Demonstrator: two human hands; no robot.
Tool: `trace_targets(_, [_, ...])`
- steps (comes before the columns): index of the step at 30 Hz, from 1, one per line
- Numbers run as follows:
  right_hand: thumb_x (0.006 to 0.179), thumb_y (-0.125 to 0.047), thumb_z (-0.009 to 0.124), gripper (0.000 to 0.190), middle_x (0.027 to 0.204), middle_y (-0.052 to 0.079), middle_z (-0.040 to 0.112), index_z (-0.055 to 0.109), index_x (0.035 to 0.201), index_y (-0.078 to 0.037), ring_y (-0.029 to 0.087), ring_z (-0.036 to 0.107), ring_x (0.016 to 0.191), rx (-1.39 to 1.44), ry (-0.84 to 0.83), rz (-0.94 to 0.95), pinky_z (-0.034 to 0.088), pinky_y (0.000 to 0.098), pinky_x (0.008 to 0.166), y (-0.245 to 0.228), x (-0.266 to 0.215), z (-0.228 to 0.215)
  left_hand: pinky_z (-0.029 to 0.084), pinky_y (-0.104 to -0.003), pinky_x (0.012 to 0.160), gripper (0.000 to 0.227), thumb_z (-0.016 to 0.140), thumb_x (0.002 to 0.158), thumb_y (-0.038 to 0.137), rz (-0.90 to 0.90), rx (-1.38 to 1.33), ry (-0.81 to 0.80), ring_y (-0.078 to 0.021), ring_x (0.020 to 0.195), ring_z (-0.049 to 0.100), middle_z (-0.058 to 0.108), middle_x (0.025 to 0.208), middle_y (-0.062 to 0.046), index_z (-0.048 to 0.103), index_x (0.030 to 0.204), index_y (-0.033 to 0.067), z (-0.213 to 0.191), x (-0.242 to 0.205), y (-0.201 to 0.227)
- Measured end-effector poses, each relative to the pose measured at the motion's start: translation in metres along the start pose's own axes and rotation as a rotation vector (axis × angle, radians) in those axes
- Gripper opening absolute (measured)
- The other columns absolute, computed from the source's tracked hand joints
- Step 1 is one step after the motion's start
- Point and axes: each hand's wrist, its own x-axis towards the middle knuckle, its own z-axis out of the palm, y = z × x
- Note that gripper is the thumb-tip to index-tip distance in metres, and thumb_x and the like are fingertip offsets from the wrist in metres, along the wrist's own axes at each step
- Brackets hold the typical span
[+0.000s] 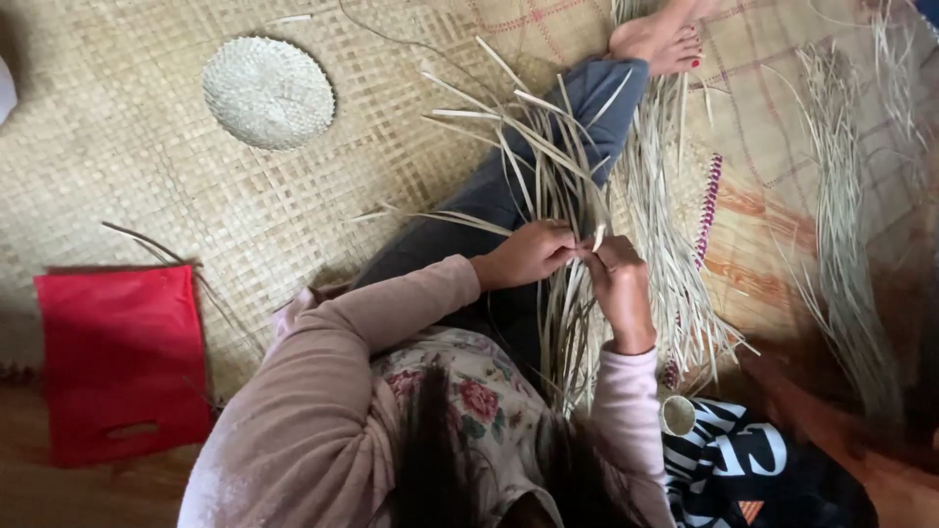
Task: Weaving thin plant fibers together to create a structured object while sitting on the floor.
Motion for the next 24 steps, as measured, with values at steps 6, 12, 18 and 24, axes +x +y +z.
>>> trace_targets(6, [0.081,0.001,0.062,0.010,0.074,0.013,0.057,0.058,0.072,0.001,0.034,0.057,0.072,0.007,0.087,0.015,0.046,0.0374,0.062,-0.001,0.006,0.008,0.045,-0.039,0.049,0.010,0.053,0.080,0.013,-0.034,0.020,0.025,-0.0321,0.062,0.054,0.050,0.063,-0.008,0.050,0.071,0.0087,0.012,-0.001,-0.018])
trace_targets(12, [0.092,-0.001,0.044,0.001,0.085,0.011,0.054,0.045,0.092,-0.002,0.020,0.056,0.081,0.549,0.294,0.154,0.044,0.0305,0.077,-0.017,0.019,-0.011,0.044,-0.041,0.049,0.014,0.048,0.081,0.014,-0.120,0.061,-0.146,-0.0372,0.060,0.053,0.049,0.060,-0.015,0.047,0.071,0.0049,0.014,-0.013,-0.022])
trace_targets(18, [0.086,-0.016,0.064,0.023,0.078,0.016,0.052,0.048,0.080,-0.001,0.026,0.054,0.062,0.249,0.171,0.253,0.038,0.0314,0.056,0.003,-0.015,0.007,0.045,-0.039,0.049,0.011,0.047,0.085,0.014,-0.156,0.051,-0.153,-0.0349,0.062,0.055,0.053,0.064,-0.011,0.050,0.077,0.0079,0.001,-0.002,-0.005])
trace_targets(24, [0.080,-0.006,0.069,0.013,0.069,0.007,0.052,0.059,0.072,-0.003,0.011,0.043,0.060,0.409,0.315,0.287,0.036,0.0238,0.059,-0.036,-0.003,0.006,0.047,-0.040,0.056,0.009,0.051,0.083,0.013,-0.177,0.051,-0.210,-0.0350,0.067,0.058,0.057,0.068,-0.014,0.052,0.078,0.0060,-0.001,0.000,-0.003])
